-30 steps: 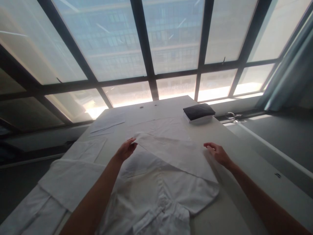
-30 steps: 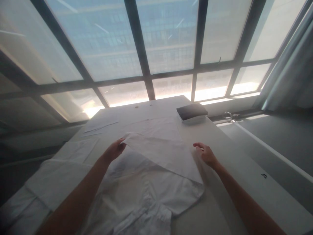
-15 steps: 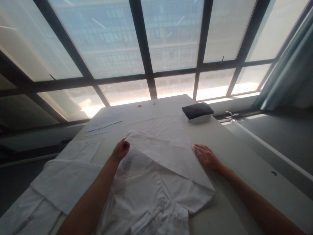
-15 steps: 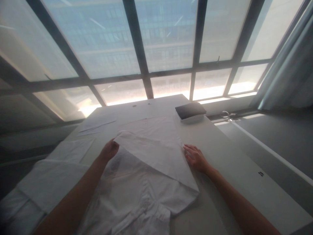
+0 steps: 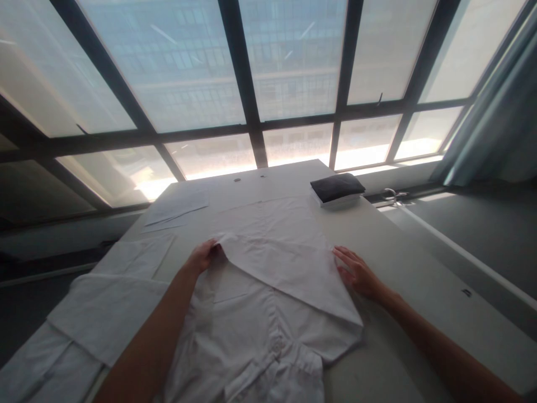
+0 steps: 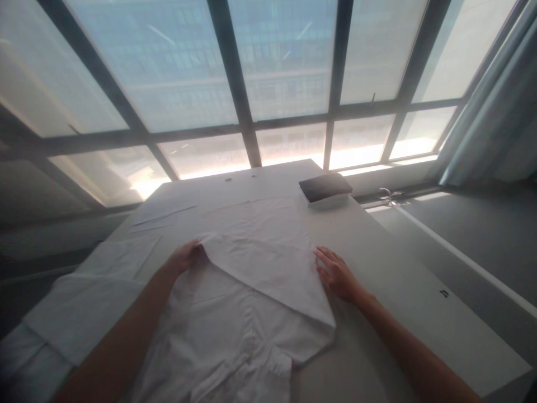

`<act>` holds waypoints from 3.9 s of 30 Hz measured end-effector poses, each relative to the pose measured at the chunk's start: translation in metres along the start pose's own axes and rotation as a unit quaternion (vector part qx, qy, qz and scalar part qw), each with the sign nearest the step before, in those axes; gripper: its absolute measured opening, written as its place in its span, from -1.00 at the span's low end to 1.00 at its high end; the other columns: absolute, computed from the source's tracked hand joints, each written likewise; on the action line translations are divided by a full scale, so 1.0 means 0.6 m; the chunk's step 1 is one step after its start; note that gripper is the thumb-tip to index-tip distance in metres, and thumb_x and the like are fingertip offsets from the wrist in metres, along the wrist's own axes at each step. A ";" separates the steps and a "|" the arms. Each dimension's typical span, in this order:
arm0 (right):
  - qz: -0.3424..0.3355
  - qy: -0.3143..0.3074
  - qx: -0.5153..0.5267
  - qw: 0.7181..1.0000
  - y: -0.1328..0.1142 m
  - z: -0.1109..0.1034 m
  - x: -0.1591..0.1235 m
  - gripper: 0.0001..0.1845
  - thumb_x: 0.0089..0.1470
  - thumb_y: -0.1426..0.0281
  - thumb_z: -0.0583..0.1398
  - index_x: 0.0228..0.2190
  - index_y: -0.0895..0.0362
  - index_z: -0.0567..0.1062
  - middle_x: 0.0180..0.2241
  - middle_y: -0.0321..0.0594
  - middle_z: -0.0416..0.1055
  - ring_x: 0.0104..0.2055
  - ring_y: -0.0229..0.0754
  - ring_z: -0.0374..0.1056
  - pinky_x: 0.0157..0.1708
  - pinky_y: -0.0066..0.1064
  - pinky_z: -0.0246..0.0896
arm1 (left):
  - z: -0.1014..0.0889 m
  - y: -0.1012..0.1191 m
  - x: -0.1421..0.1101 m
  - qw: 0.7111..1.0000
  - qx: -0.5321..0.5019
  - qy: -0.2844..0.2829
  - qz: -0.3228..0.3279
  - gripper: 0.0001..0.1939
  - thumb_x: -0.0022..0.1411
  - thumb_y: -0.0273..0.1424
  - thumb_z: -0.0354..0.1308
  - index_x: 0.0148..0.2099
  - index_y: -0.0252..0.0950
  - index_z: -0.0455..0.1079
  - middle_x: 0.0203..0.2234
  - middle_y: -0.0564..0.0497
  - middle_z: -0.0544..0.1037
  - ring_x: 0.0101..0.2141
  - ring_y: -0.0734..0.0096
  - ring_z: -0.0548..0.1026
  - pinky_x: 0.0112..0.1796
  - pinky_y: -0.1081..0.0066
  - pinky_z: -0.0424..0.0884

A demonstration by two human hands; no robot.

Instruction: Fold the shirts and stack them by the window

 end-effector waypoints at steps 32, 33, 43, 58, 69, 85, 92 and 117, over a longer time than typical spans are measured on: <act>0.081 0.044 -0.051 0.994 0.018 0.038 0.111 -0.73 0.17 0.43 0.14 -0.10 0.09 0.54 -0.24 -0.17 0.56 -0.11 -0.08 0.40 -0.01 -0.24 0.16 | -0.028 -0.029 0.011 0.923 0.244 0.148 0.258 -0.41 0.10 -0.46 0.30 0.20 -0.32 0.34 -0.08 -0.15 0.55 -0.15 0.23 0.52 -0.06 0.26 0.46; 0.076 0.046 -0.062 0.994 0.016 0.037 0.109 -0.73 0.19 0.44 0.13 -0.11 0.10 0.54 -0.20 -0.15 0.55 -0.08 -0.07 0.39 0.00 -0.23 0.15 | -0.025 -0.028 0.010 0.906 0.280 0.157 0.276 -0.43 0.11 -0.46 0.29 0.19 -0.33 0.35 -0.03 -0.19 0.52 -0.07 0.16 0.49 0.01 0.20 0.42; -0.048 -0.005 -0.106 0.993 -0.104 0.048 0.076 -0.54 0.31 0.45 -0.04 0.16 0.17 0.41 0.17 -0.02 0.38 0.27 -0.05 0.17 0.28 -0.20 -0.02 | 0.162 -0.084 -0.135 0.660 0.579 -0.208 0.430 -0.49 0.43 -0.22 -0.03 0.37 -0.13 0.18 0.37 -0.10 0.15 0.36 0.08 0.05 0.31 -0.04 -0.11; 0.139 0.084 -0.142 0.976 -0.026 0.094 0.010 -0.22 0.28 0.10 0.02 0.36 0.26 0.05 0.36 0.15 0.04 0.42 0.15 -0.13 0.35 0.09 -0.22 | 0.221 -0.111 -0.201 0.605 0.630 -0.272 0.404 -0.38 0.48 -0.11 -0.22 0.47 -0.20 -0.07 0.42 -0.15 -0.04 0.40 0.04 -0.16 0.30 -0.12 -0.18; -0.037 -0.038 -0.121 0.991 -0.067 0.095 0.009 -0.35 0.33 0.24 -0.05 0.34 0.26 0.15 0.35 0.06 0.07 0.40 0.02 -0.03 0.34 0.02 -0.08 | 0.296 -0.150 -0.274 0.564 0.569 -0.368 0.473 -0.32 0.48 -0.04 -0.27 0.49 -0.25 -0.18 0.42 -0.12 -0.02 0.40 0.23 -0.12 0.33 0.05 -0.19; -0.042 -0.039 -0.207 0.977 -0.051 0.105 0.004 -0.36 0.36 0.21 -0.11 0.35 0.24 0.11 0.37 -0.03 0.05 0.41 -0.07 -0.06 0.36 -0.07 -0.12 | 0.081 -0.040 0.018 0.651 0.718 -0.067 0.236 -0.37 0.46 -0.04 -0.34 0.47 -0.08 -0.06 0.43 0.01 -0.07 0.40 0.09 -0.11 0.30 -0.06 -0.09; 0.033 -0.022 -0.233 0.972 -0.074 0.103 -0.004 -0.33 0.32 0.21 -0.10 0.30 0.36 0.20 0.34 0.12 0.08 0.41 0.03 -0.06 0.36 -0.03 -0.21 | 0.081 -0.044 0.027 0.653 0.714 -0.065 0.244 -0.37 0.46 -0.03 -0.37 0.46 -0.06 -0.04 0.43 0.02 -0.05 0.40 0.08 -0.09 0.30 -0.06 -0.08; -0.156 -0.240 -0.073 0.955 -0.093 0.002 -0.087 -0.29 0.37 0.13 -0.02 0.40 0.02 -0.13 0.44 -0.13 -0.28 0.46 -0.05 -0.38 0.39 0.04 -0.54 | 0.083 -0.043 0.047 0.638 0.723 -0.061 0.256 -0.34 0.45 -0.03 -0.41 0.47 -0.09 -0.04 0.42 0.00 -0.01 0.38 0.04 -0.03 0.27 -0.06 0.00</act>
Point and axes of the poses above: each hand's wrist, its own x-axis towards the middle knuckle, its own z-axis out of the palm, y = z × x, the point moved 1 cm from there along x, towards the middle knuckle
